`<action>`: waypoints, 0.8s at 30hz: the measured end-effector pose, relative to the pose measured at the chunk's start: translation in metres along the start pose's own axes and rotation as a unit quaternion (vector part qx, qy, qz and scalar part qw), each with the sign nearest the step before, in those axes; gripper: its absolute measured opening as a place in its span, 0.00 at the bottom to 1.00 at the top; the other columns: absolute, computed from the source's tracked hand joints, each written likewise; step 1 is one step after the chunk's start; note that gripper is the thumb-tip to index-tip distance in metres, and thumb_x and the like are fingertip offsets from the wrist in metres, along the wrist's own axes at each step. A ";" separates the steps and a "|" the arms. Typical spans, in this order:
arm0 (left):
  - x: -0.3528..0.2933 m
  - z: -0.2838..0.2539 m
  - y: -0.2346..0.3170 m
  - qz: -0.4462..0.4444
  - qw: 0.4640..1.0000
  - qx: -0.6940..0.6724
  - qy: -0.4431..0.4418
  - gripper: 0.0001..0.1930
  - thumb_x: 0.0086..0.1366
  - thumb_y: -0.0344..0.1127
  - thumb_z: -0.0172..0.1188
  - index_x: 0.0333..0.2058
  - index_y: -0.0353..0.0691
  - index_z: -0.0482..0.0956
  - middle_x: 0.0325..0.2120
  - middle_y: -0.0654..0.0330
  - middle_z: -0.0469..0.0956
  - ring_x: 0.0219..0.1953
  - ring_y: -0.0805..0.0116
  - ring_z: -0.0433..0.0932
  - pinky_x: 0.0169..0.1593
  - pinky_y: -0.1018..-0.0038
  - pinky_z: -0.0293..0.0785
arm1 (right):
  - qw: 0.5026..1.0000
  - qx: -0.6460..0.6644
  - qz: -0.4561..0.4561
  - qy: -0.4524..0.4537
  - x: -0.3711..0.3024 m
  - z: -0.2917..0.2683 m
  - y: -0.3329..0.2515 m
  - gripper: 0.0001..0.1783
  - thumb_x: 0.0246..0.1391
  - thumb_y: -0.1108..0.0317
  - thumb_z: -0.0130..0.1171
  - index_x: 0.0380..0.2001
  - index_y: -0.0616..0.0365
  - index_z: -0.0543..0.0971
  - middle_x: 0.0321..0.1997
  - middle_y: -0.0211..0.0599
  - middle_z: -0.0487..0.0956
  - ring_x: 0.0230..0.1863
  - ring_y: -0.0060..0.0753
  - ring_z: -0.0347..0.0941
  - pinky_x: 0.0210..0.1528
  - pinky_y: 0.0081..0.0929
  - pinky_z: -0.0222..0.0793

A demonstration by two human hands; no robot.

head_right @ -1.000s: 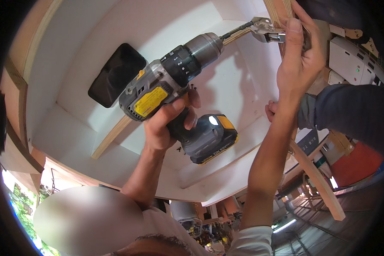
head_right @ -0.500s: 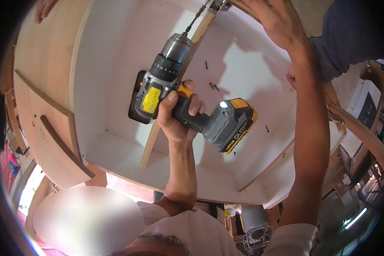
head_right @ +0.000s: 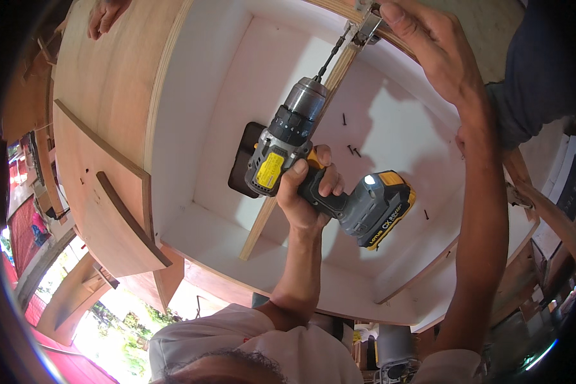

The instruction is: The person uses a cordless drill to attach metal hinges to a wooden cabinet frame, then positions a large wooden panel on top with assistance from another person. The person handles screws, a drill, and wooden panels during the assembly.

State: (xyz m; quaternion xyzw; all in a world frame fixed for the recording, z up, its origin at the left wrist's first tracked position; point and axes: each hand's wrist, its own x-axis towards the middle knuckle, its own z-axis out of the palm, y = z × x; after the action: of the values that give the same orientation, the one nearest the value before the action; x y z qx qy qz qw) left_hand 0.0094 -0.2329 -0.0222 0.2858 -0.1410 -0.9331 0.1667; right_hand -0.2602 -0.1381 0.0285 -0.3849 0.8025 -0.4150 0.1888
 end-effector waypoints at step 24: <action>-0.003 0.010 -0.005 -0.007 0.999 0.000 0.035 0.18 0.64 0.39 0.54 0.49 0.35 0.69 0.34 0.55 0.73 0.20 0.75 0.70 0.29 0.72 0.74 | 0.995 0.074 0.056 0.035 -0.002 0.012 0.000 0.29 0.72 0.52 0.46 0.61 0.67 0.74 0.54 0.40 0.80 0.54 0.25 0.73 0.61 0.23 0.65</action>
State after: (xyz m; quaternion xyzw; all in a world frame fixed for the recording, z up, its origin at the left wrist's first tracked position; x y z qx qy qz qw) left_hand 0.0048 -0.2255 -0.0150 0.3195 -0.1333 -0.9237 0.1644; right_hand -0.2517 -0.1430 0.0218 -0.3092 0.7960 -0.4752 0.2120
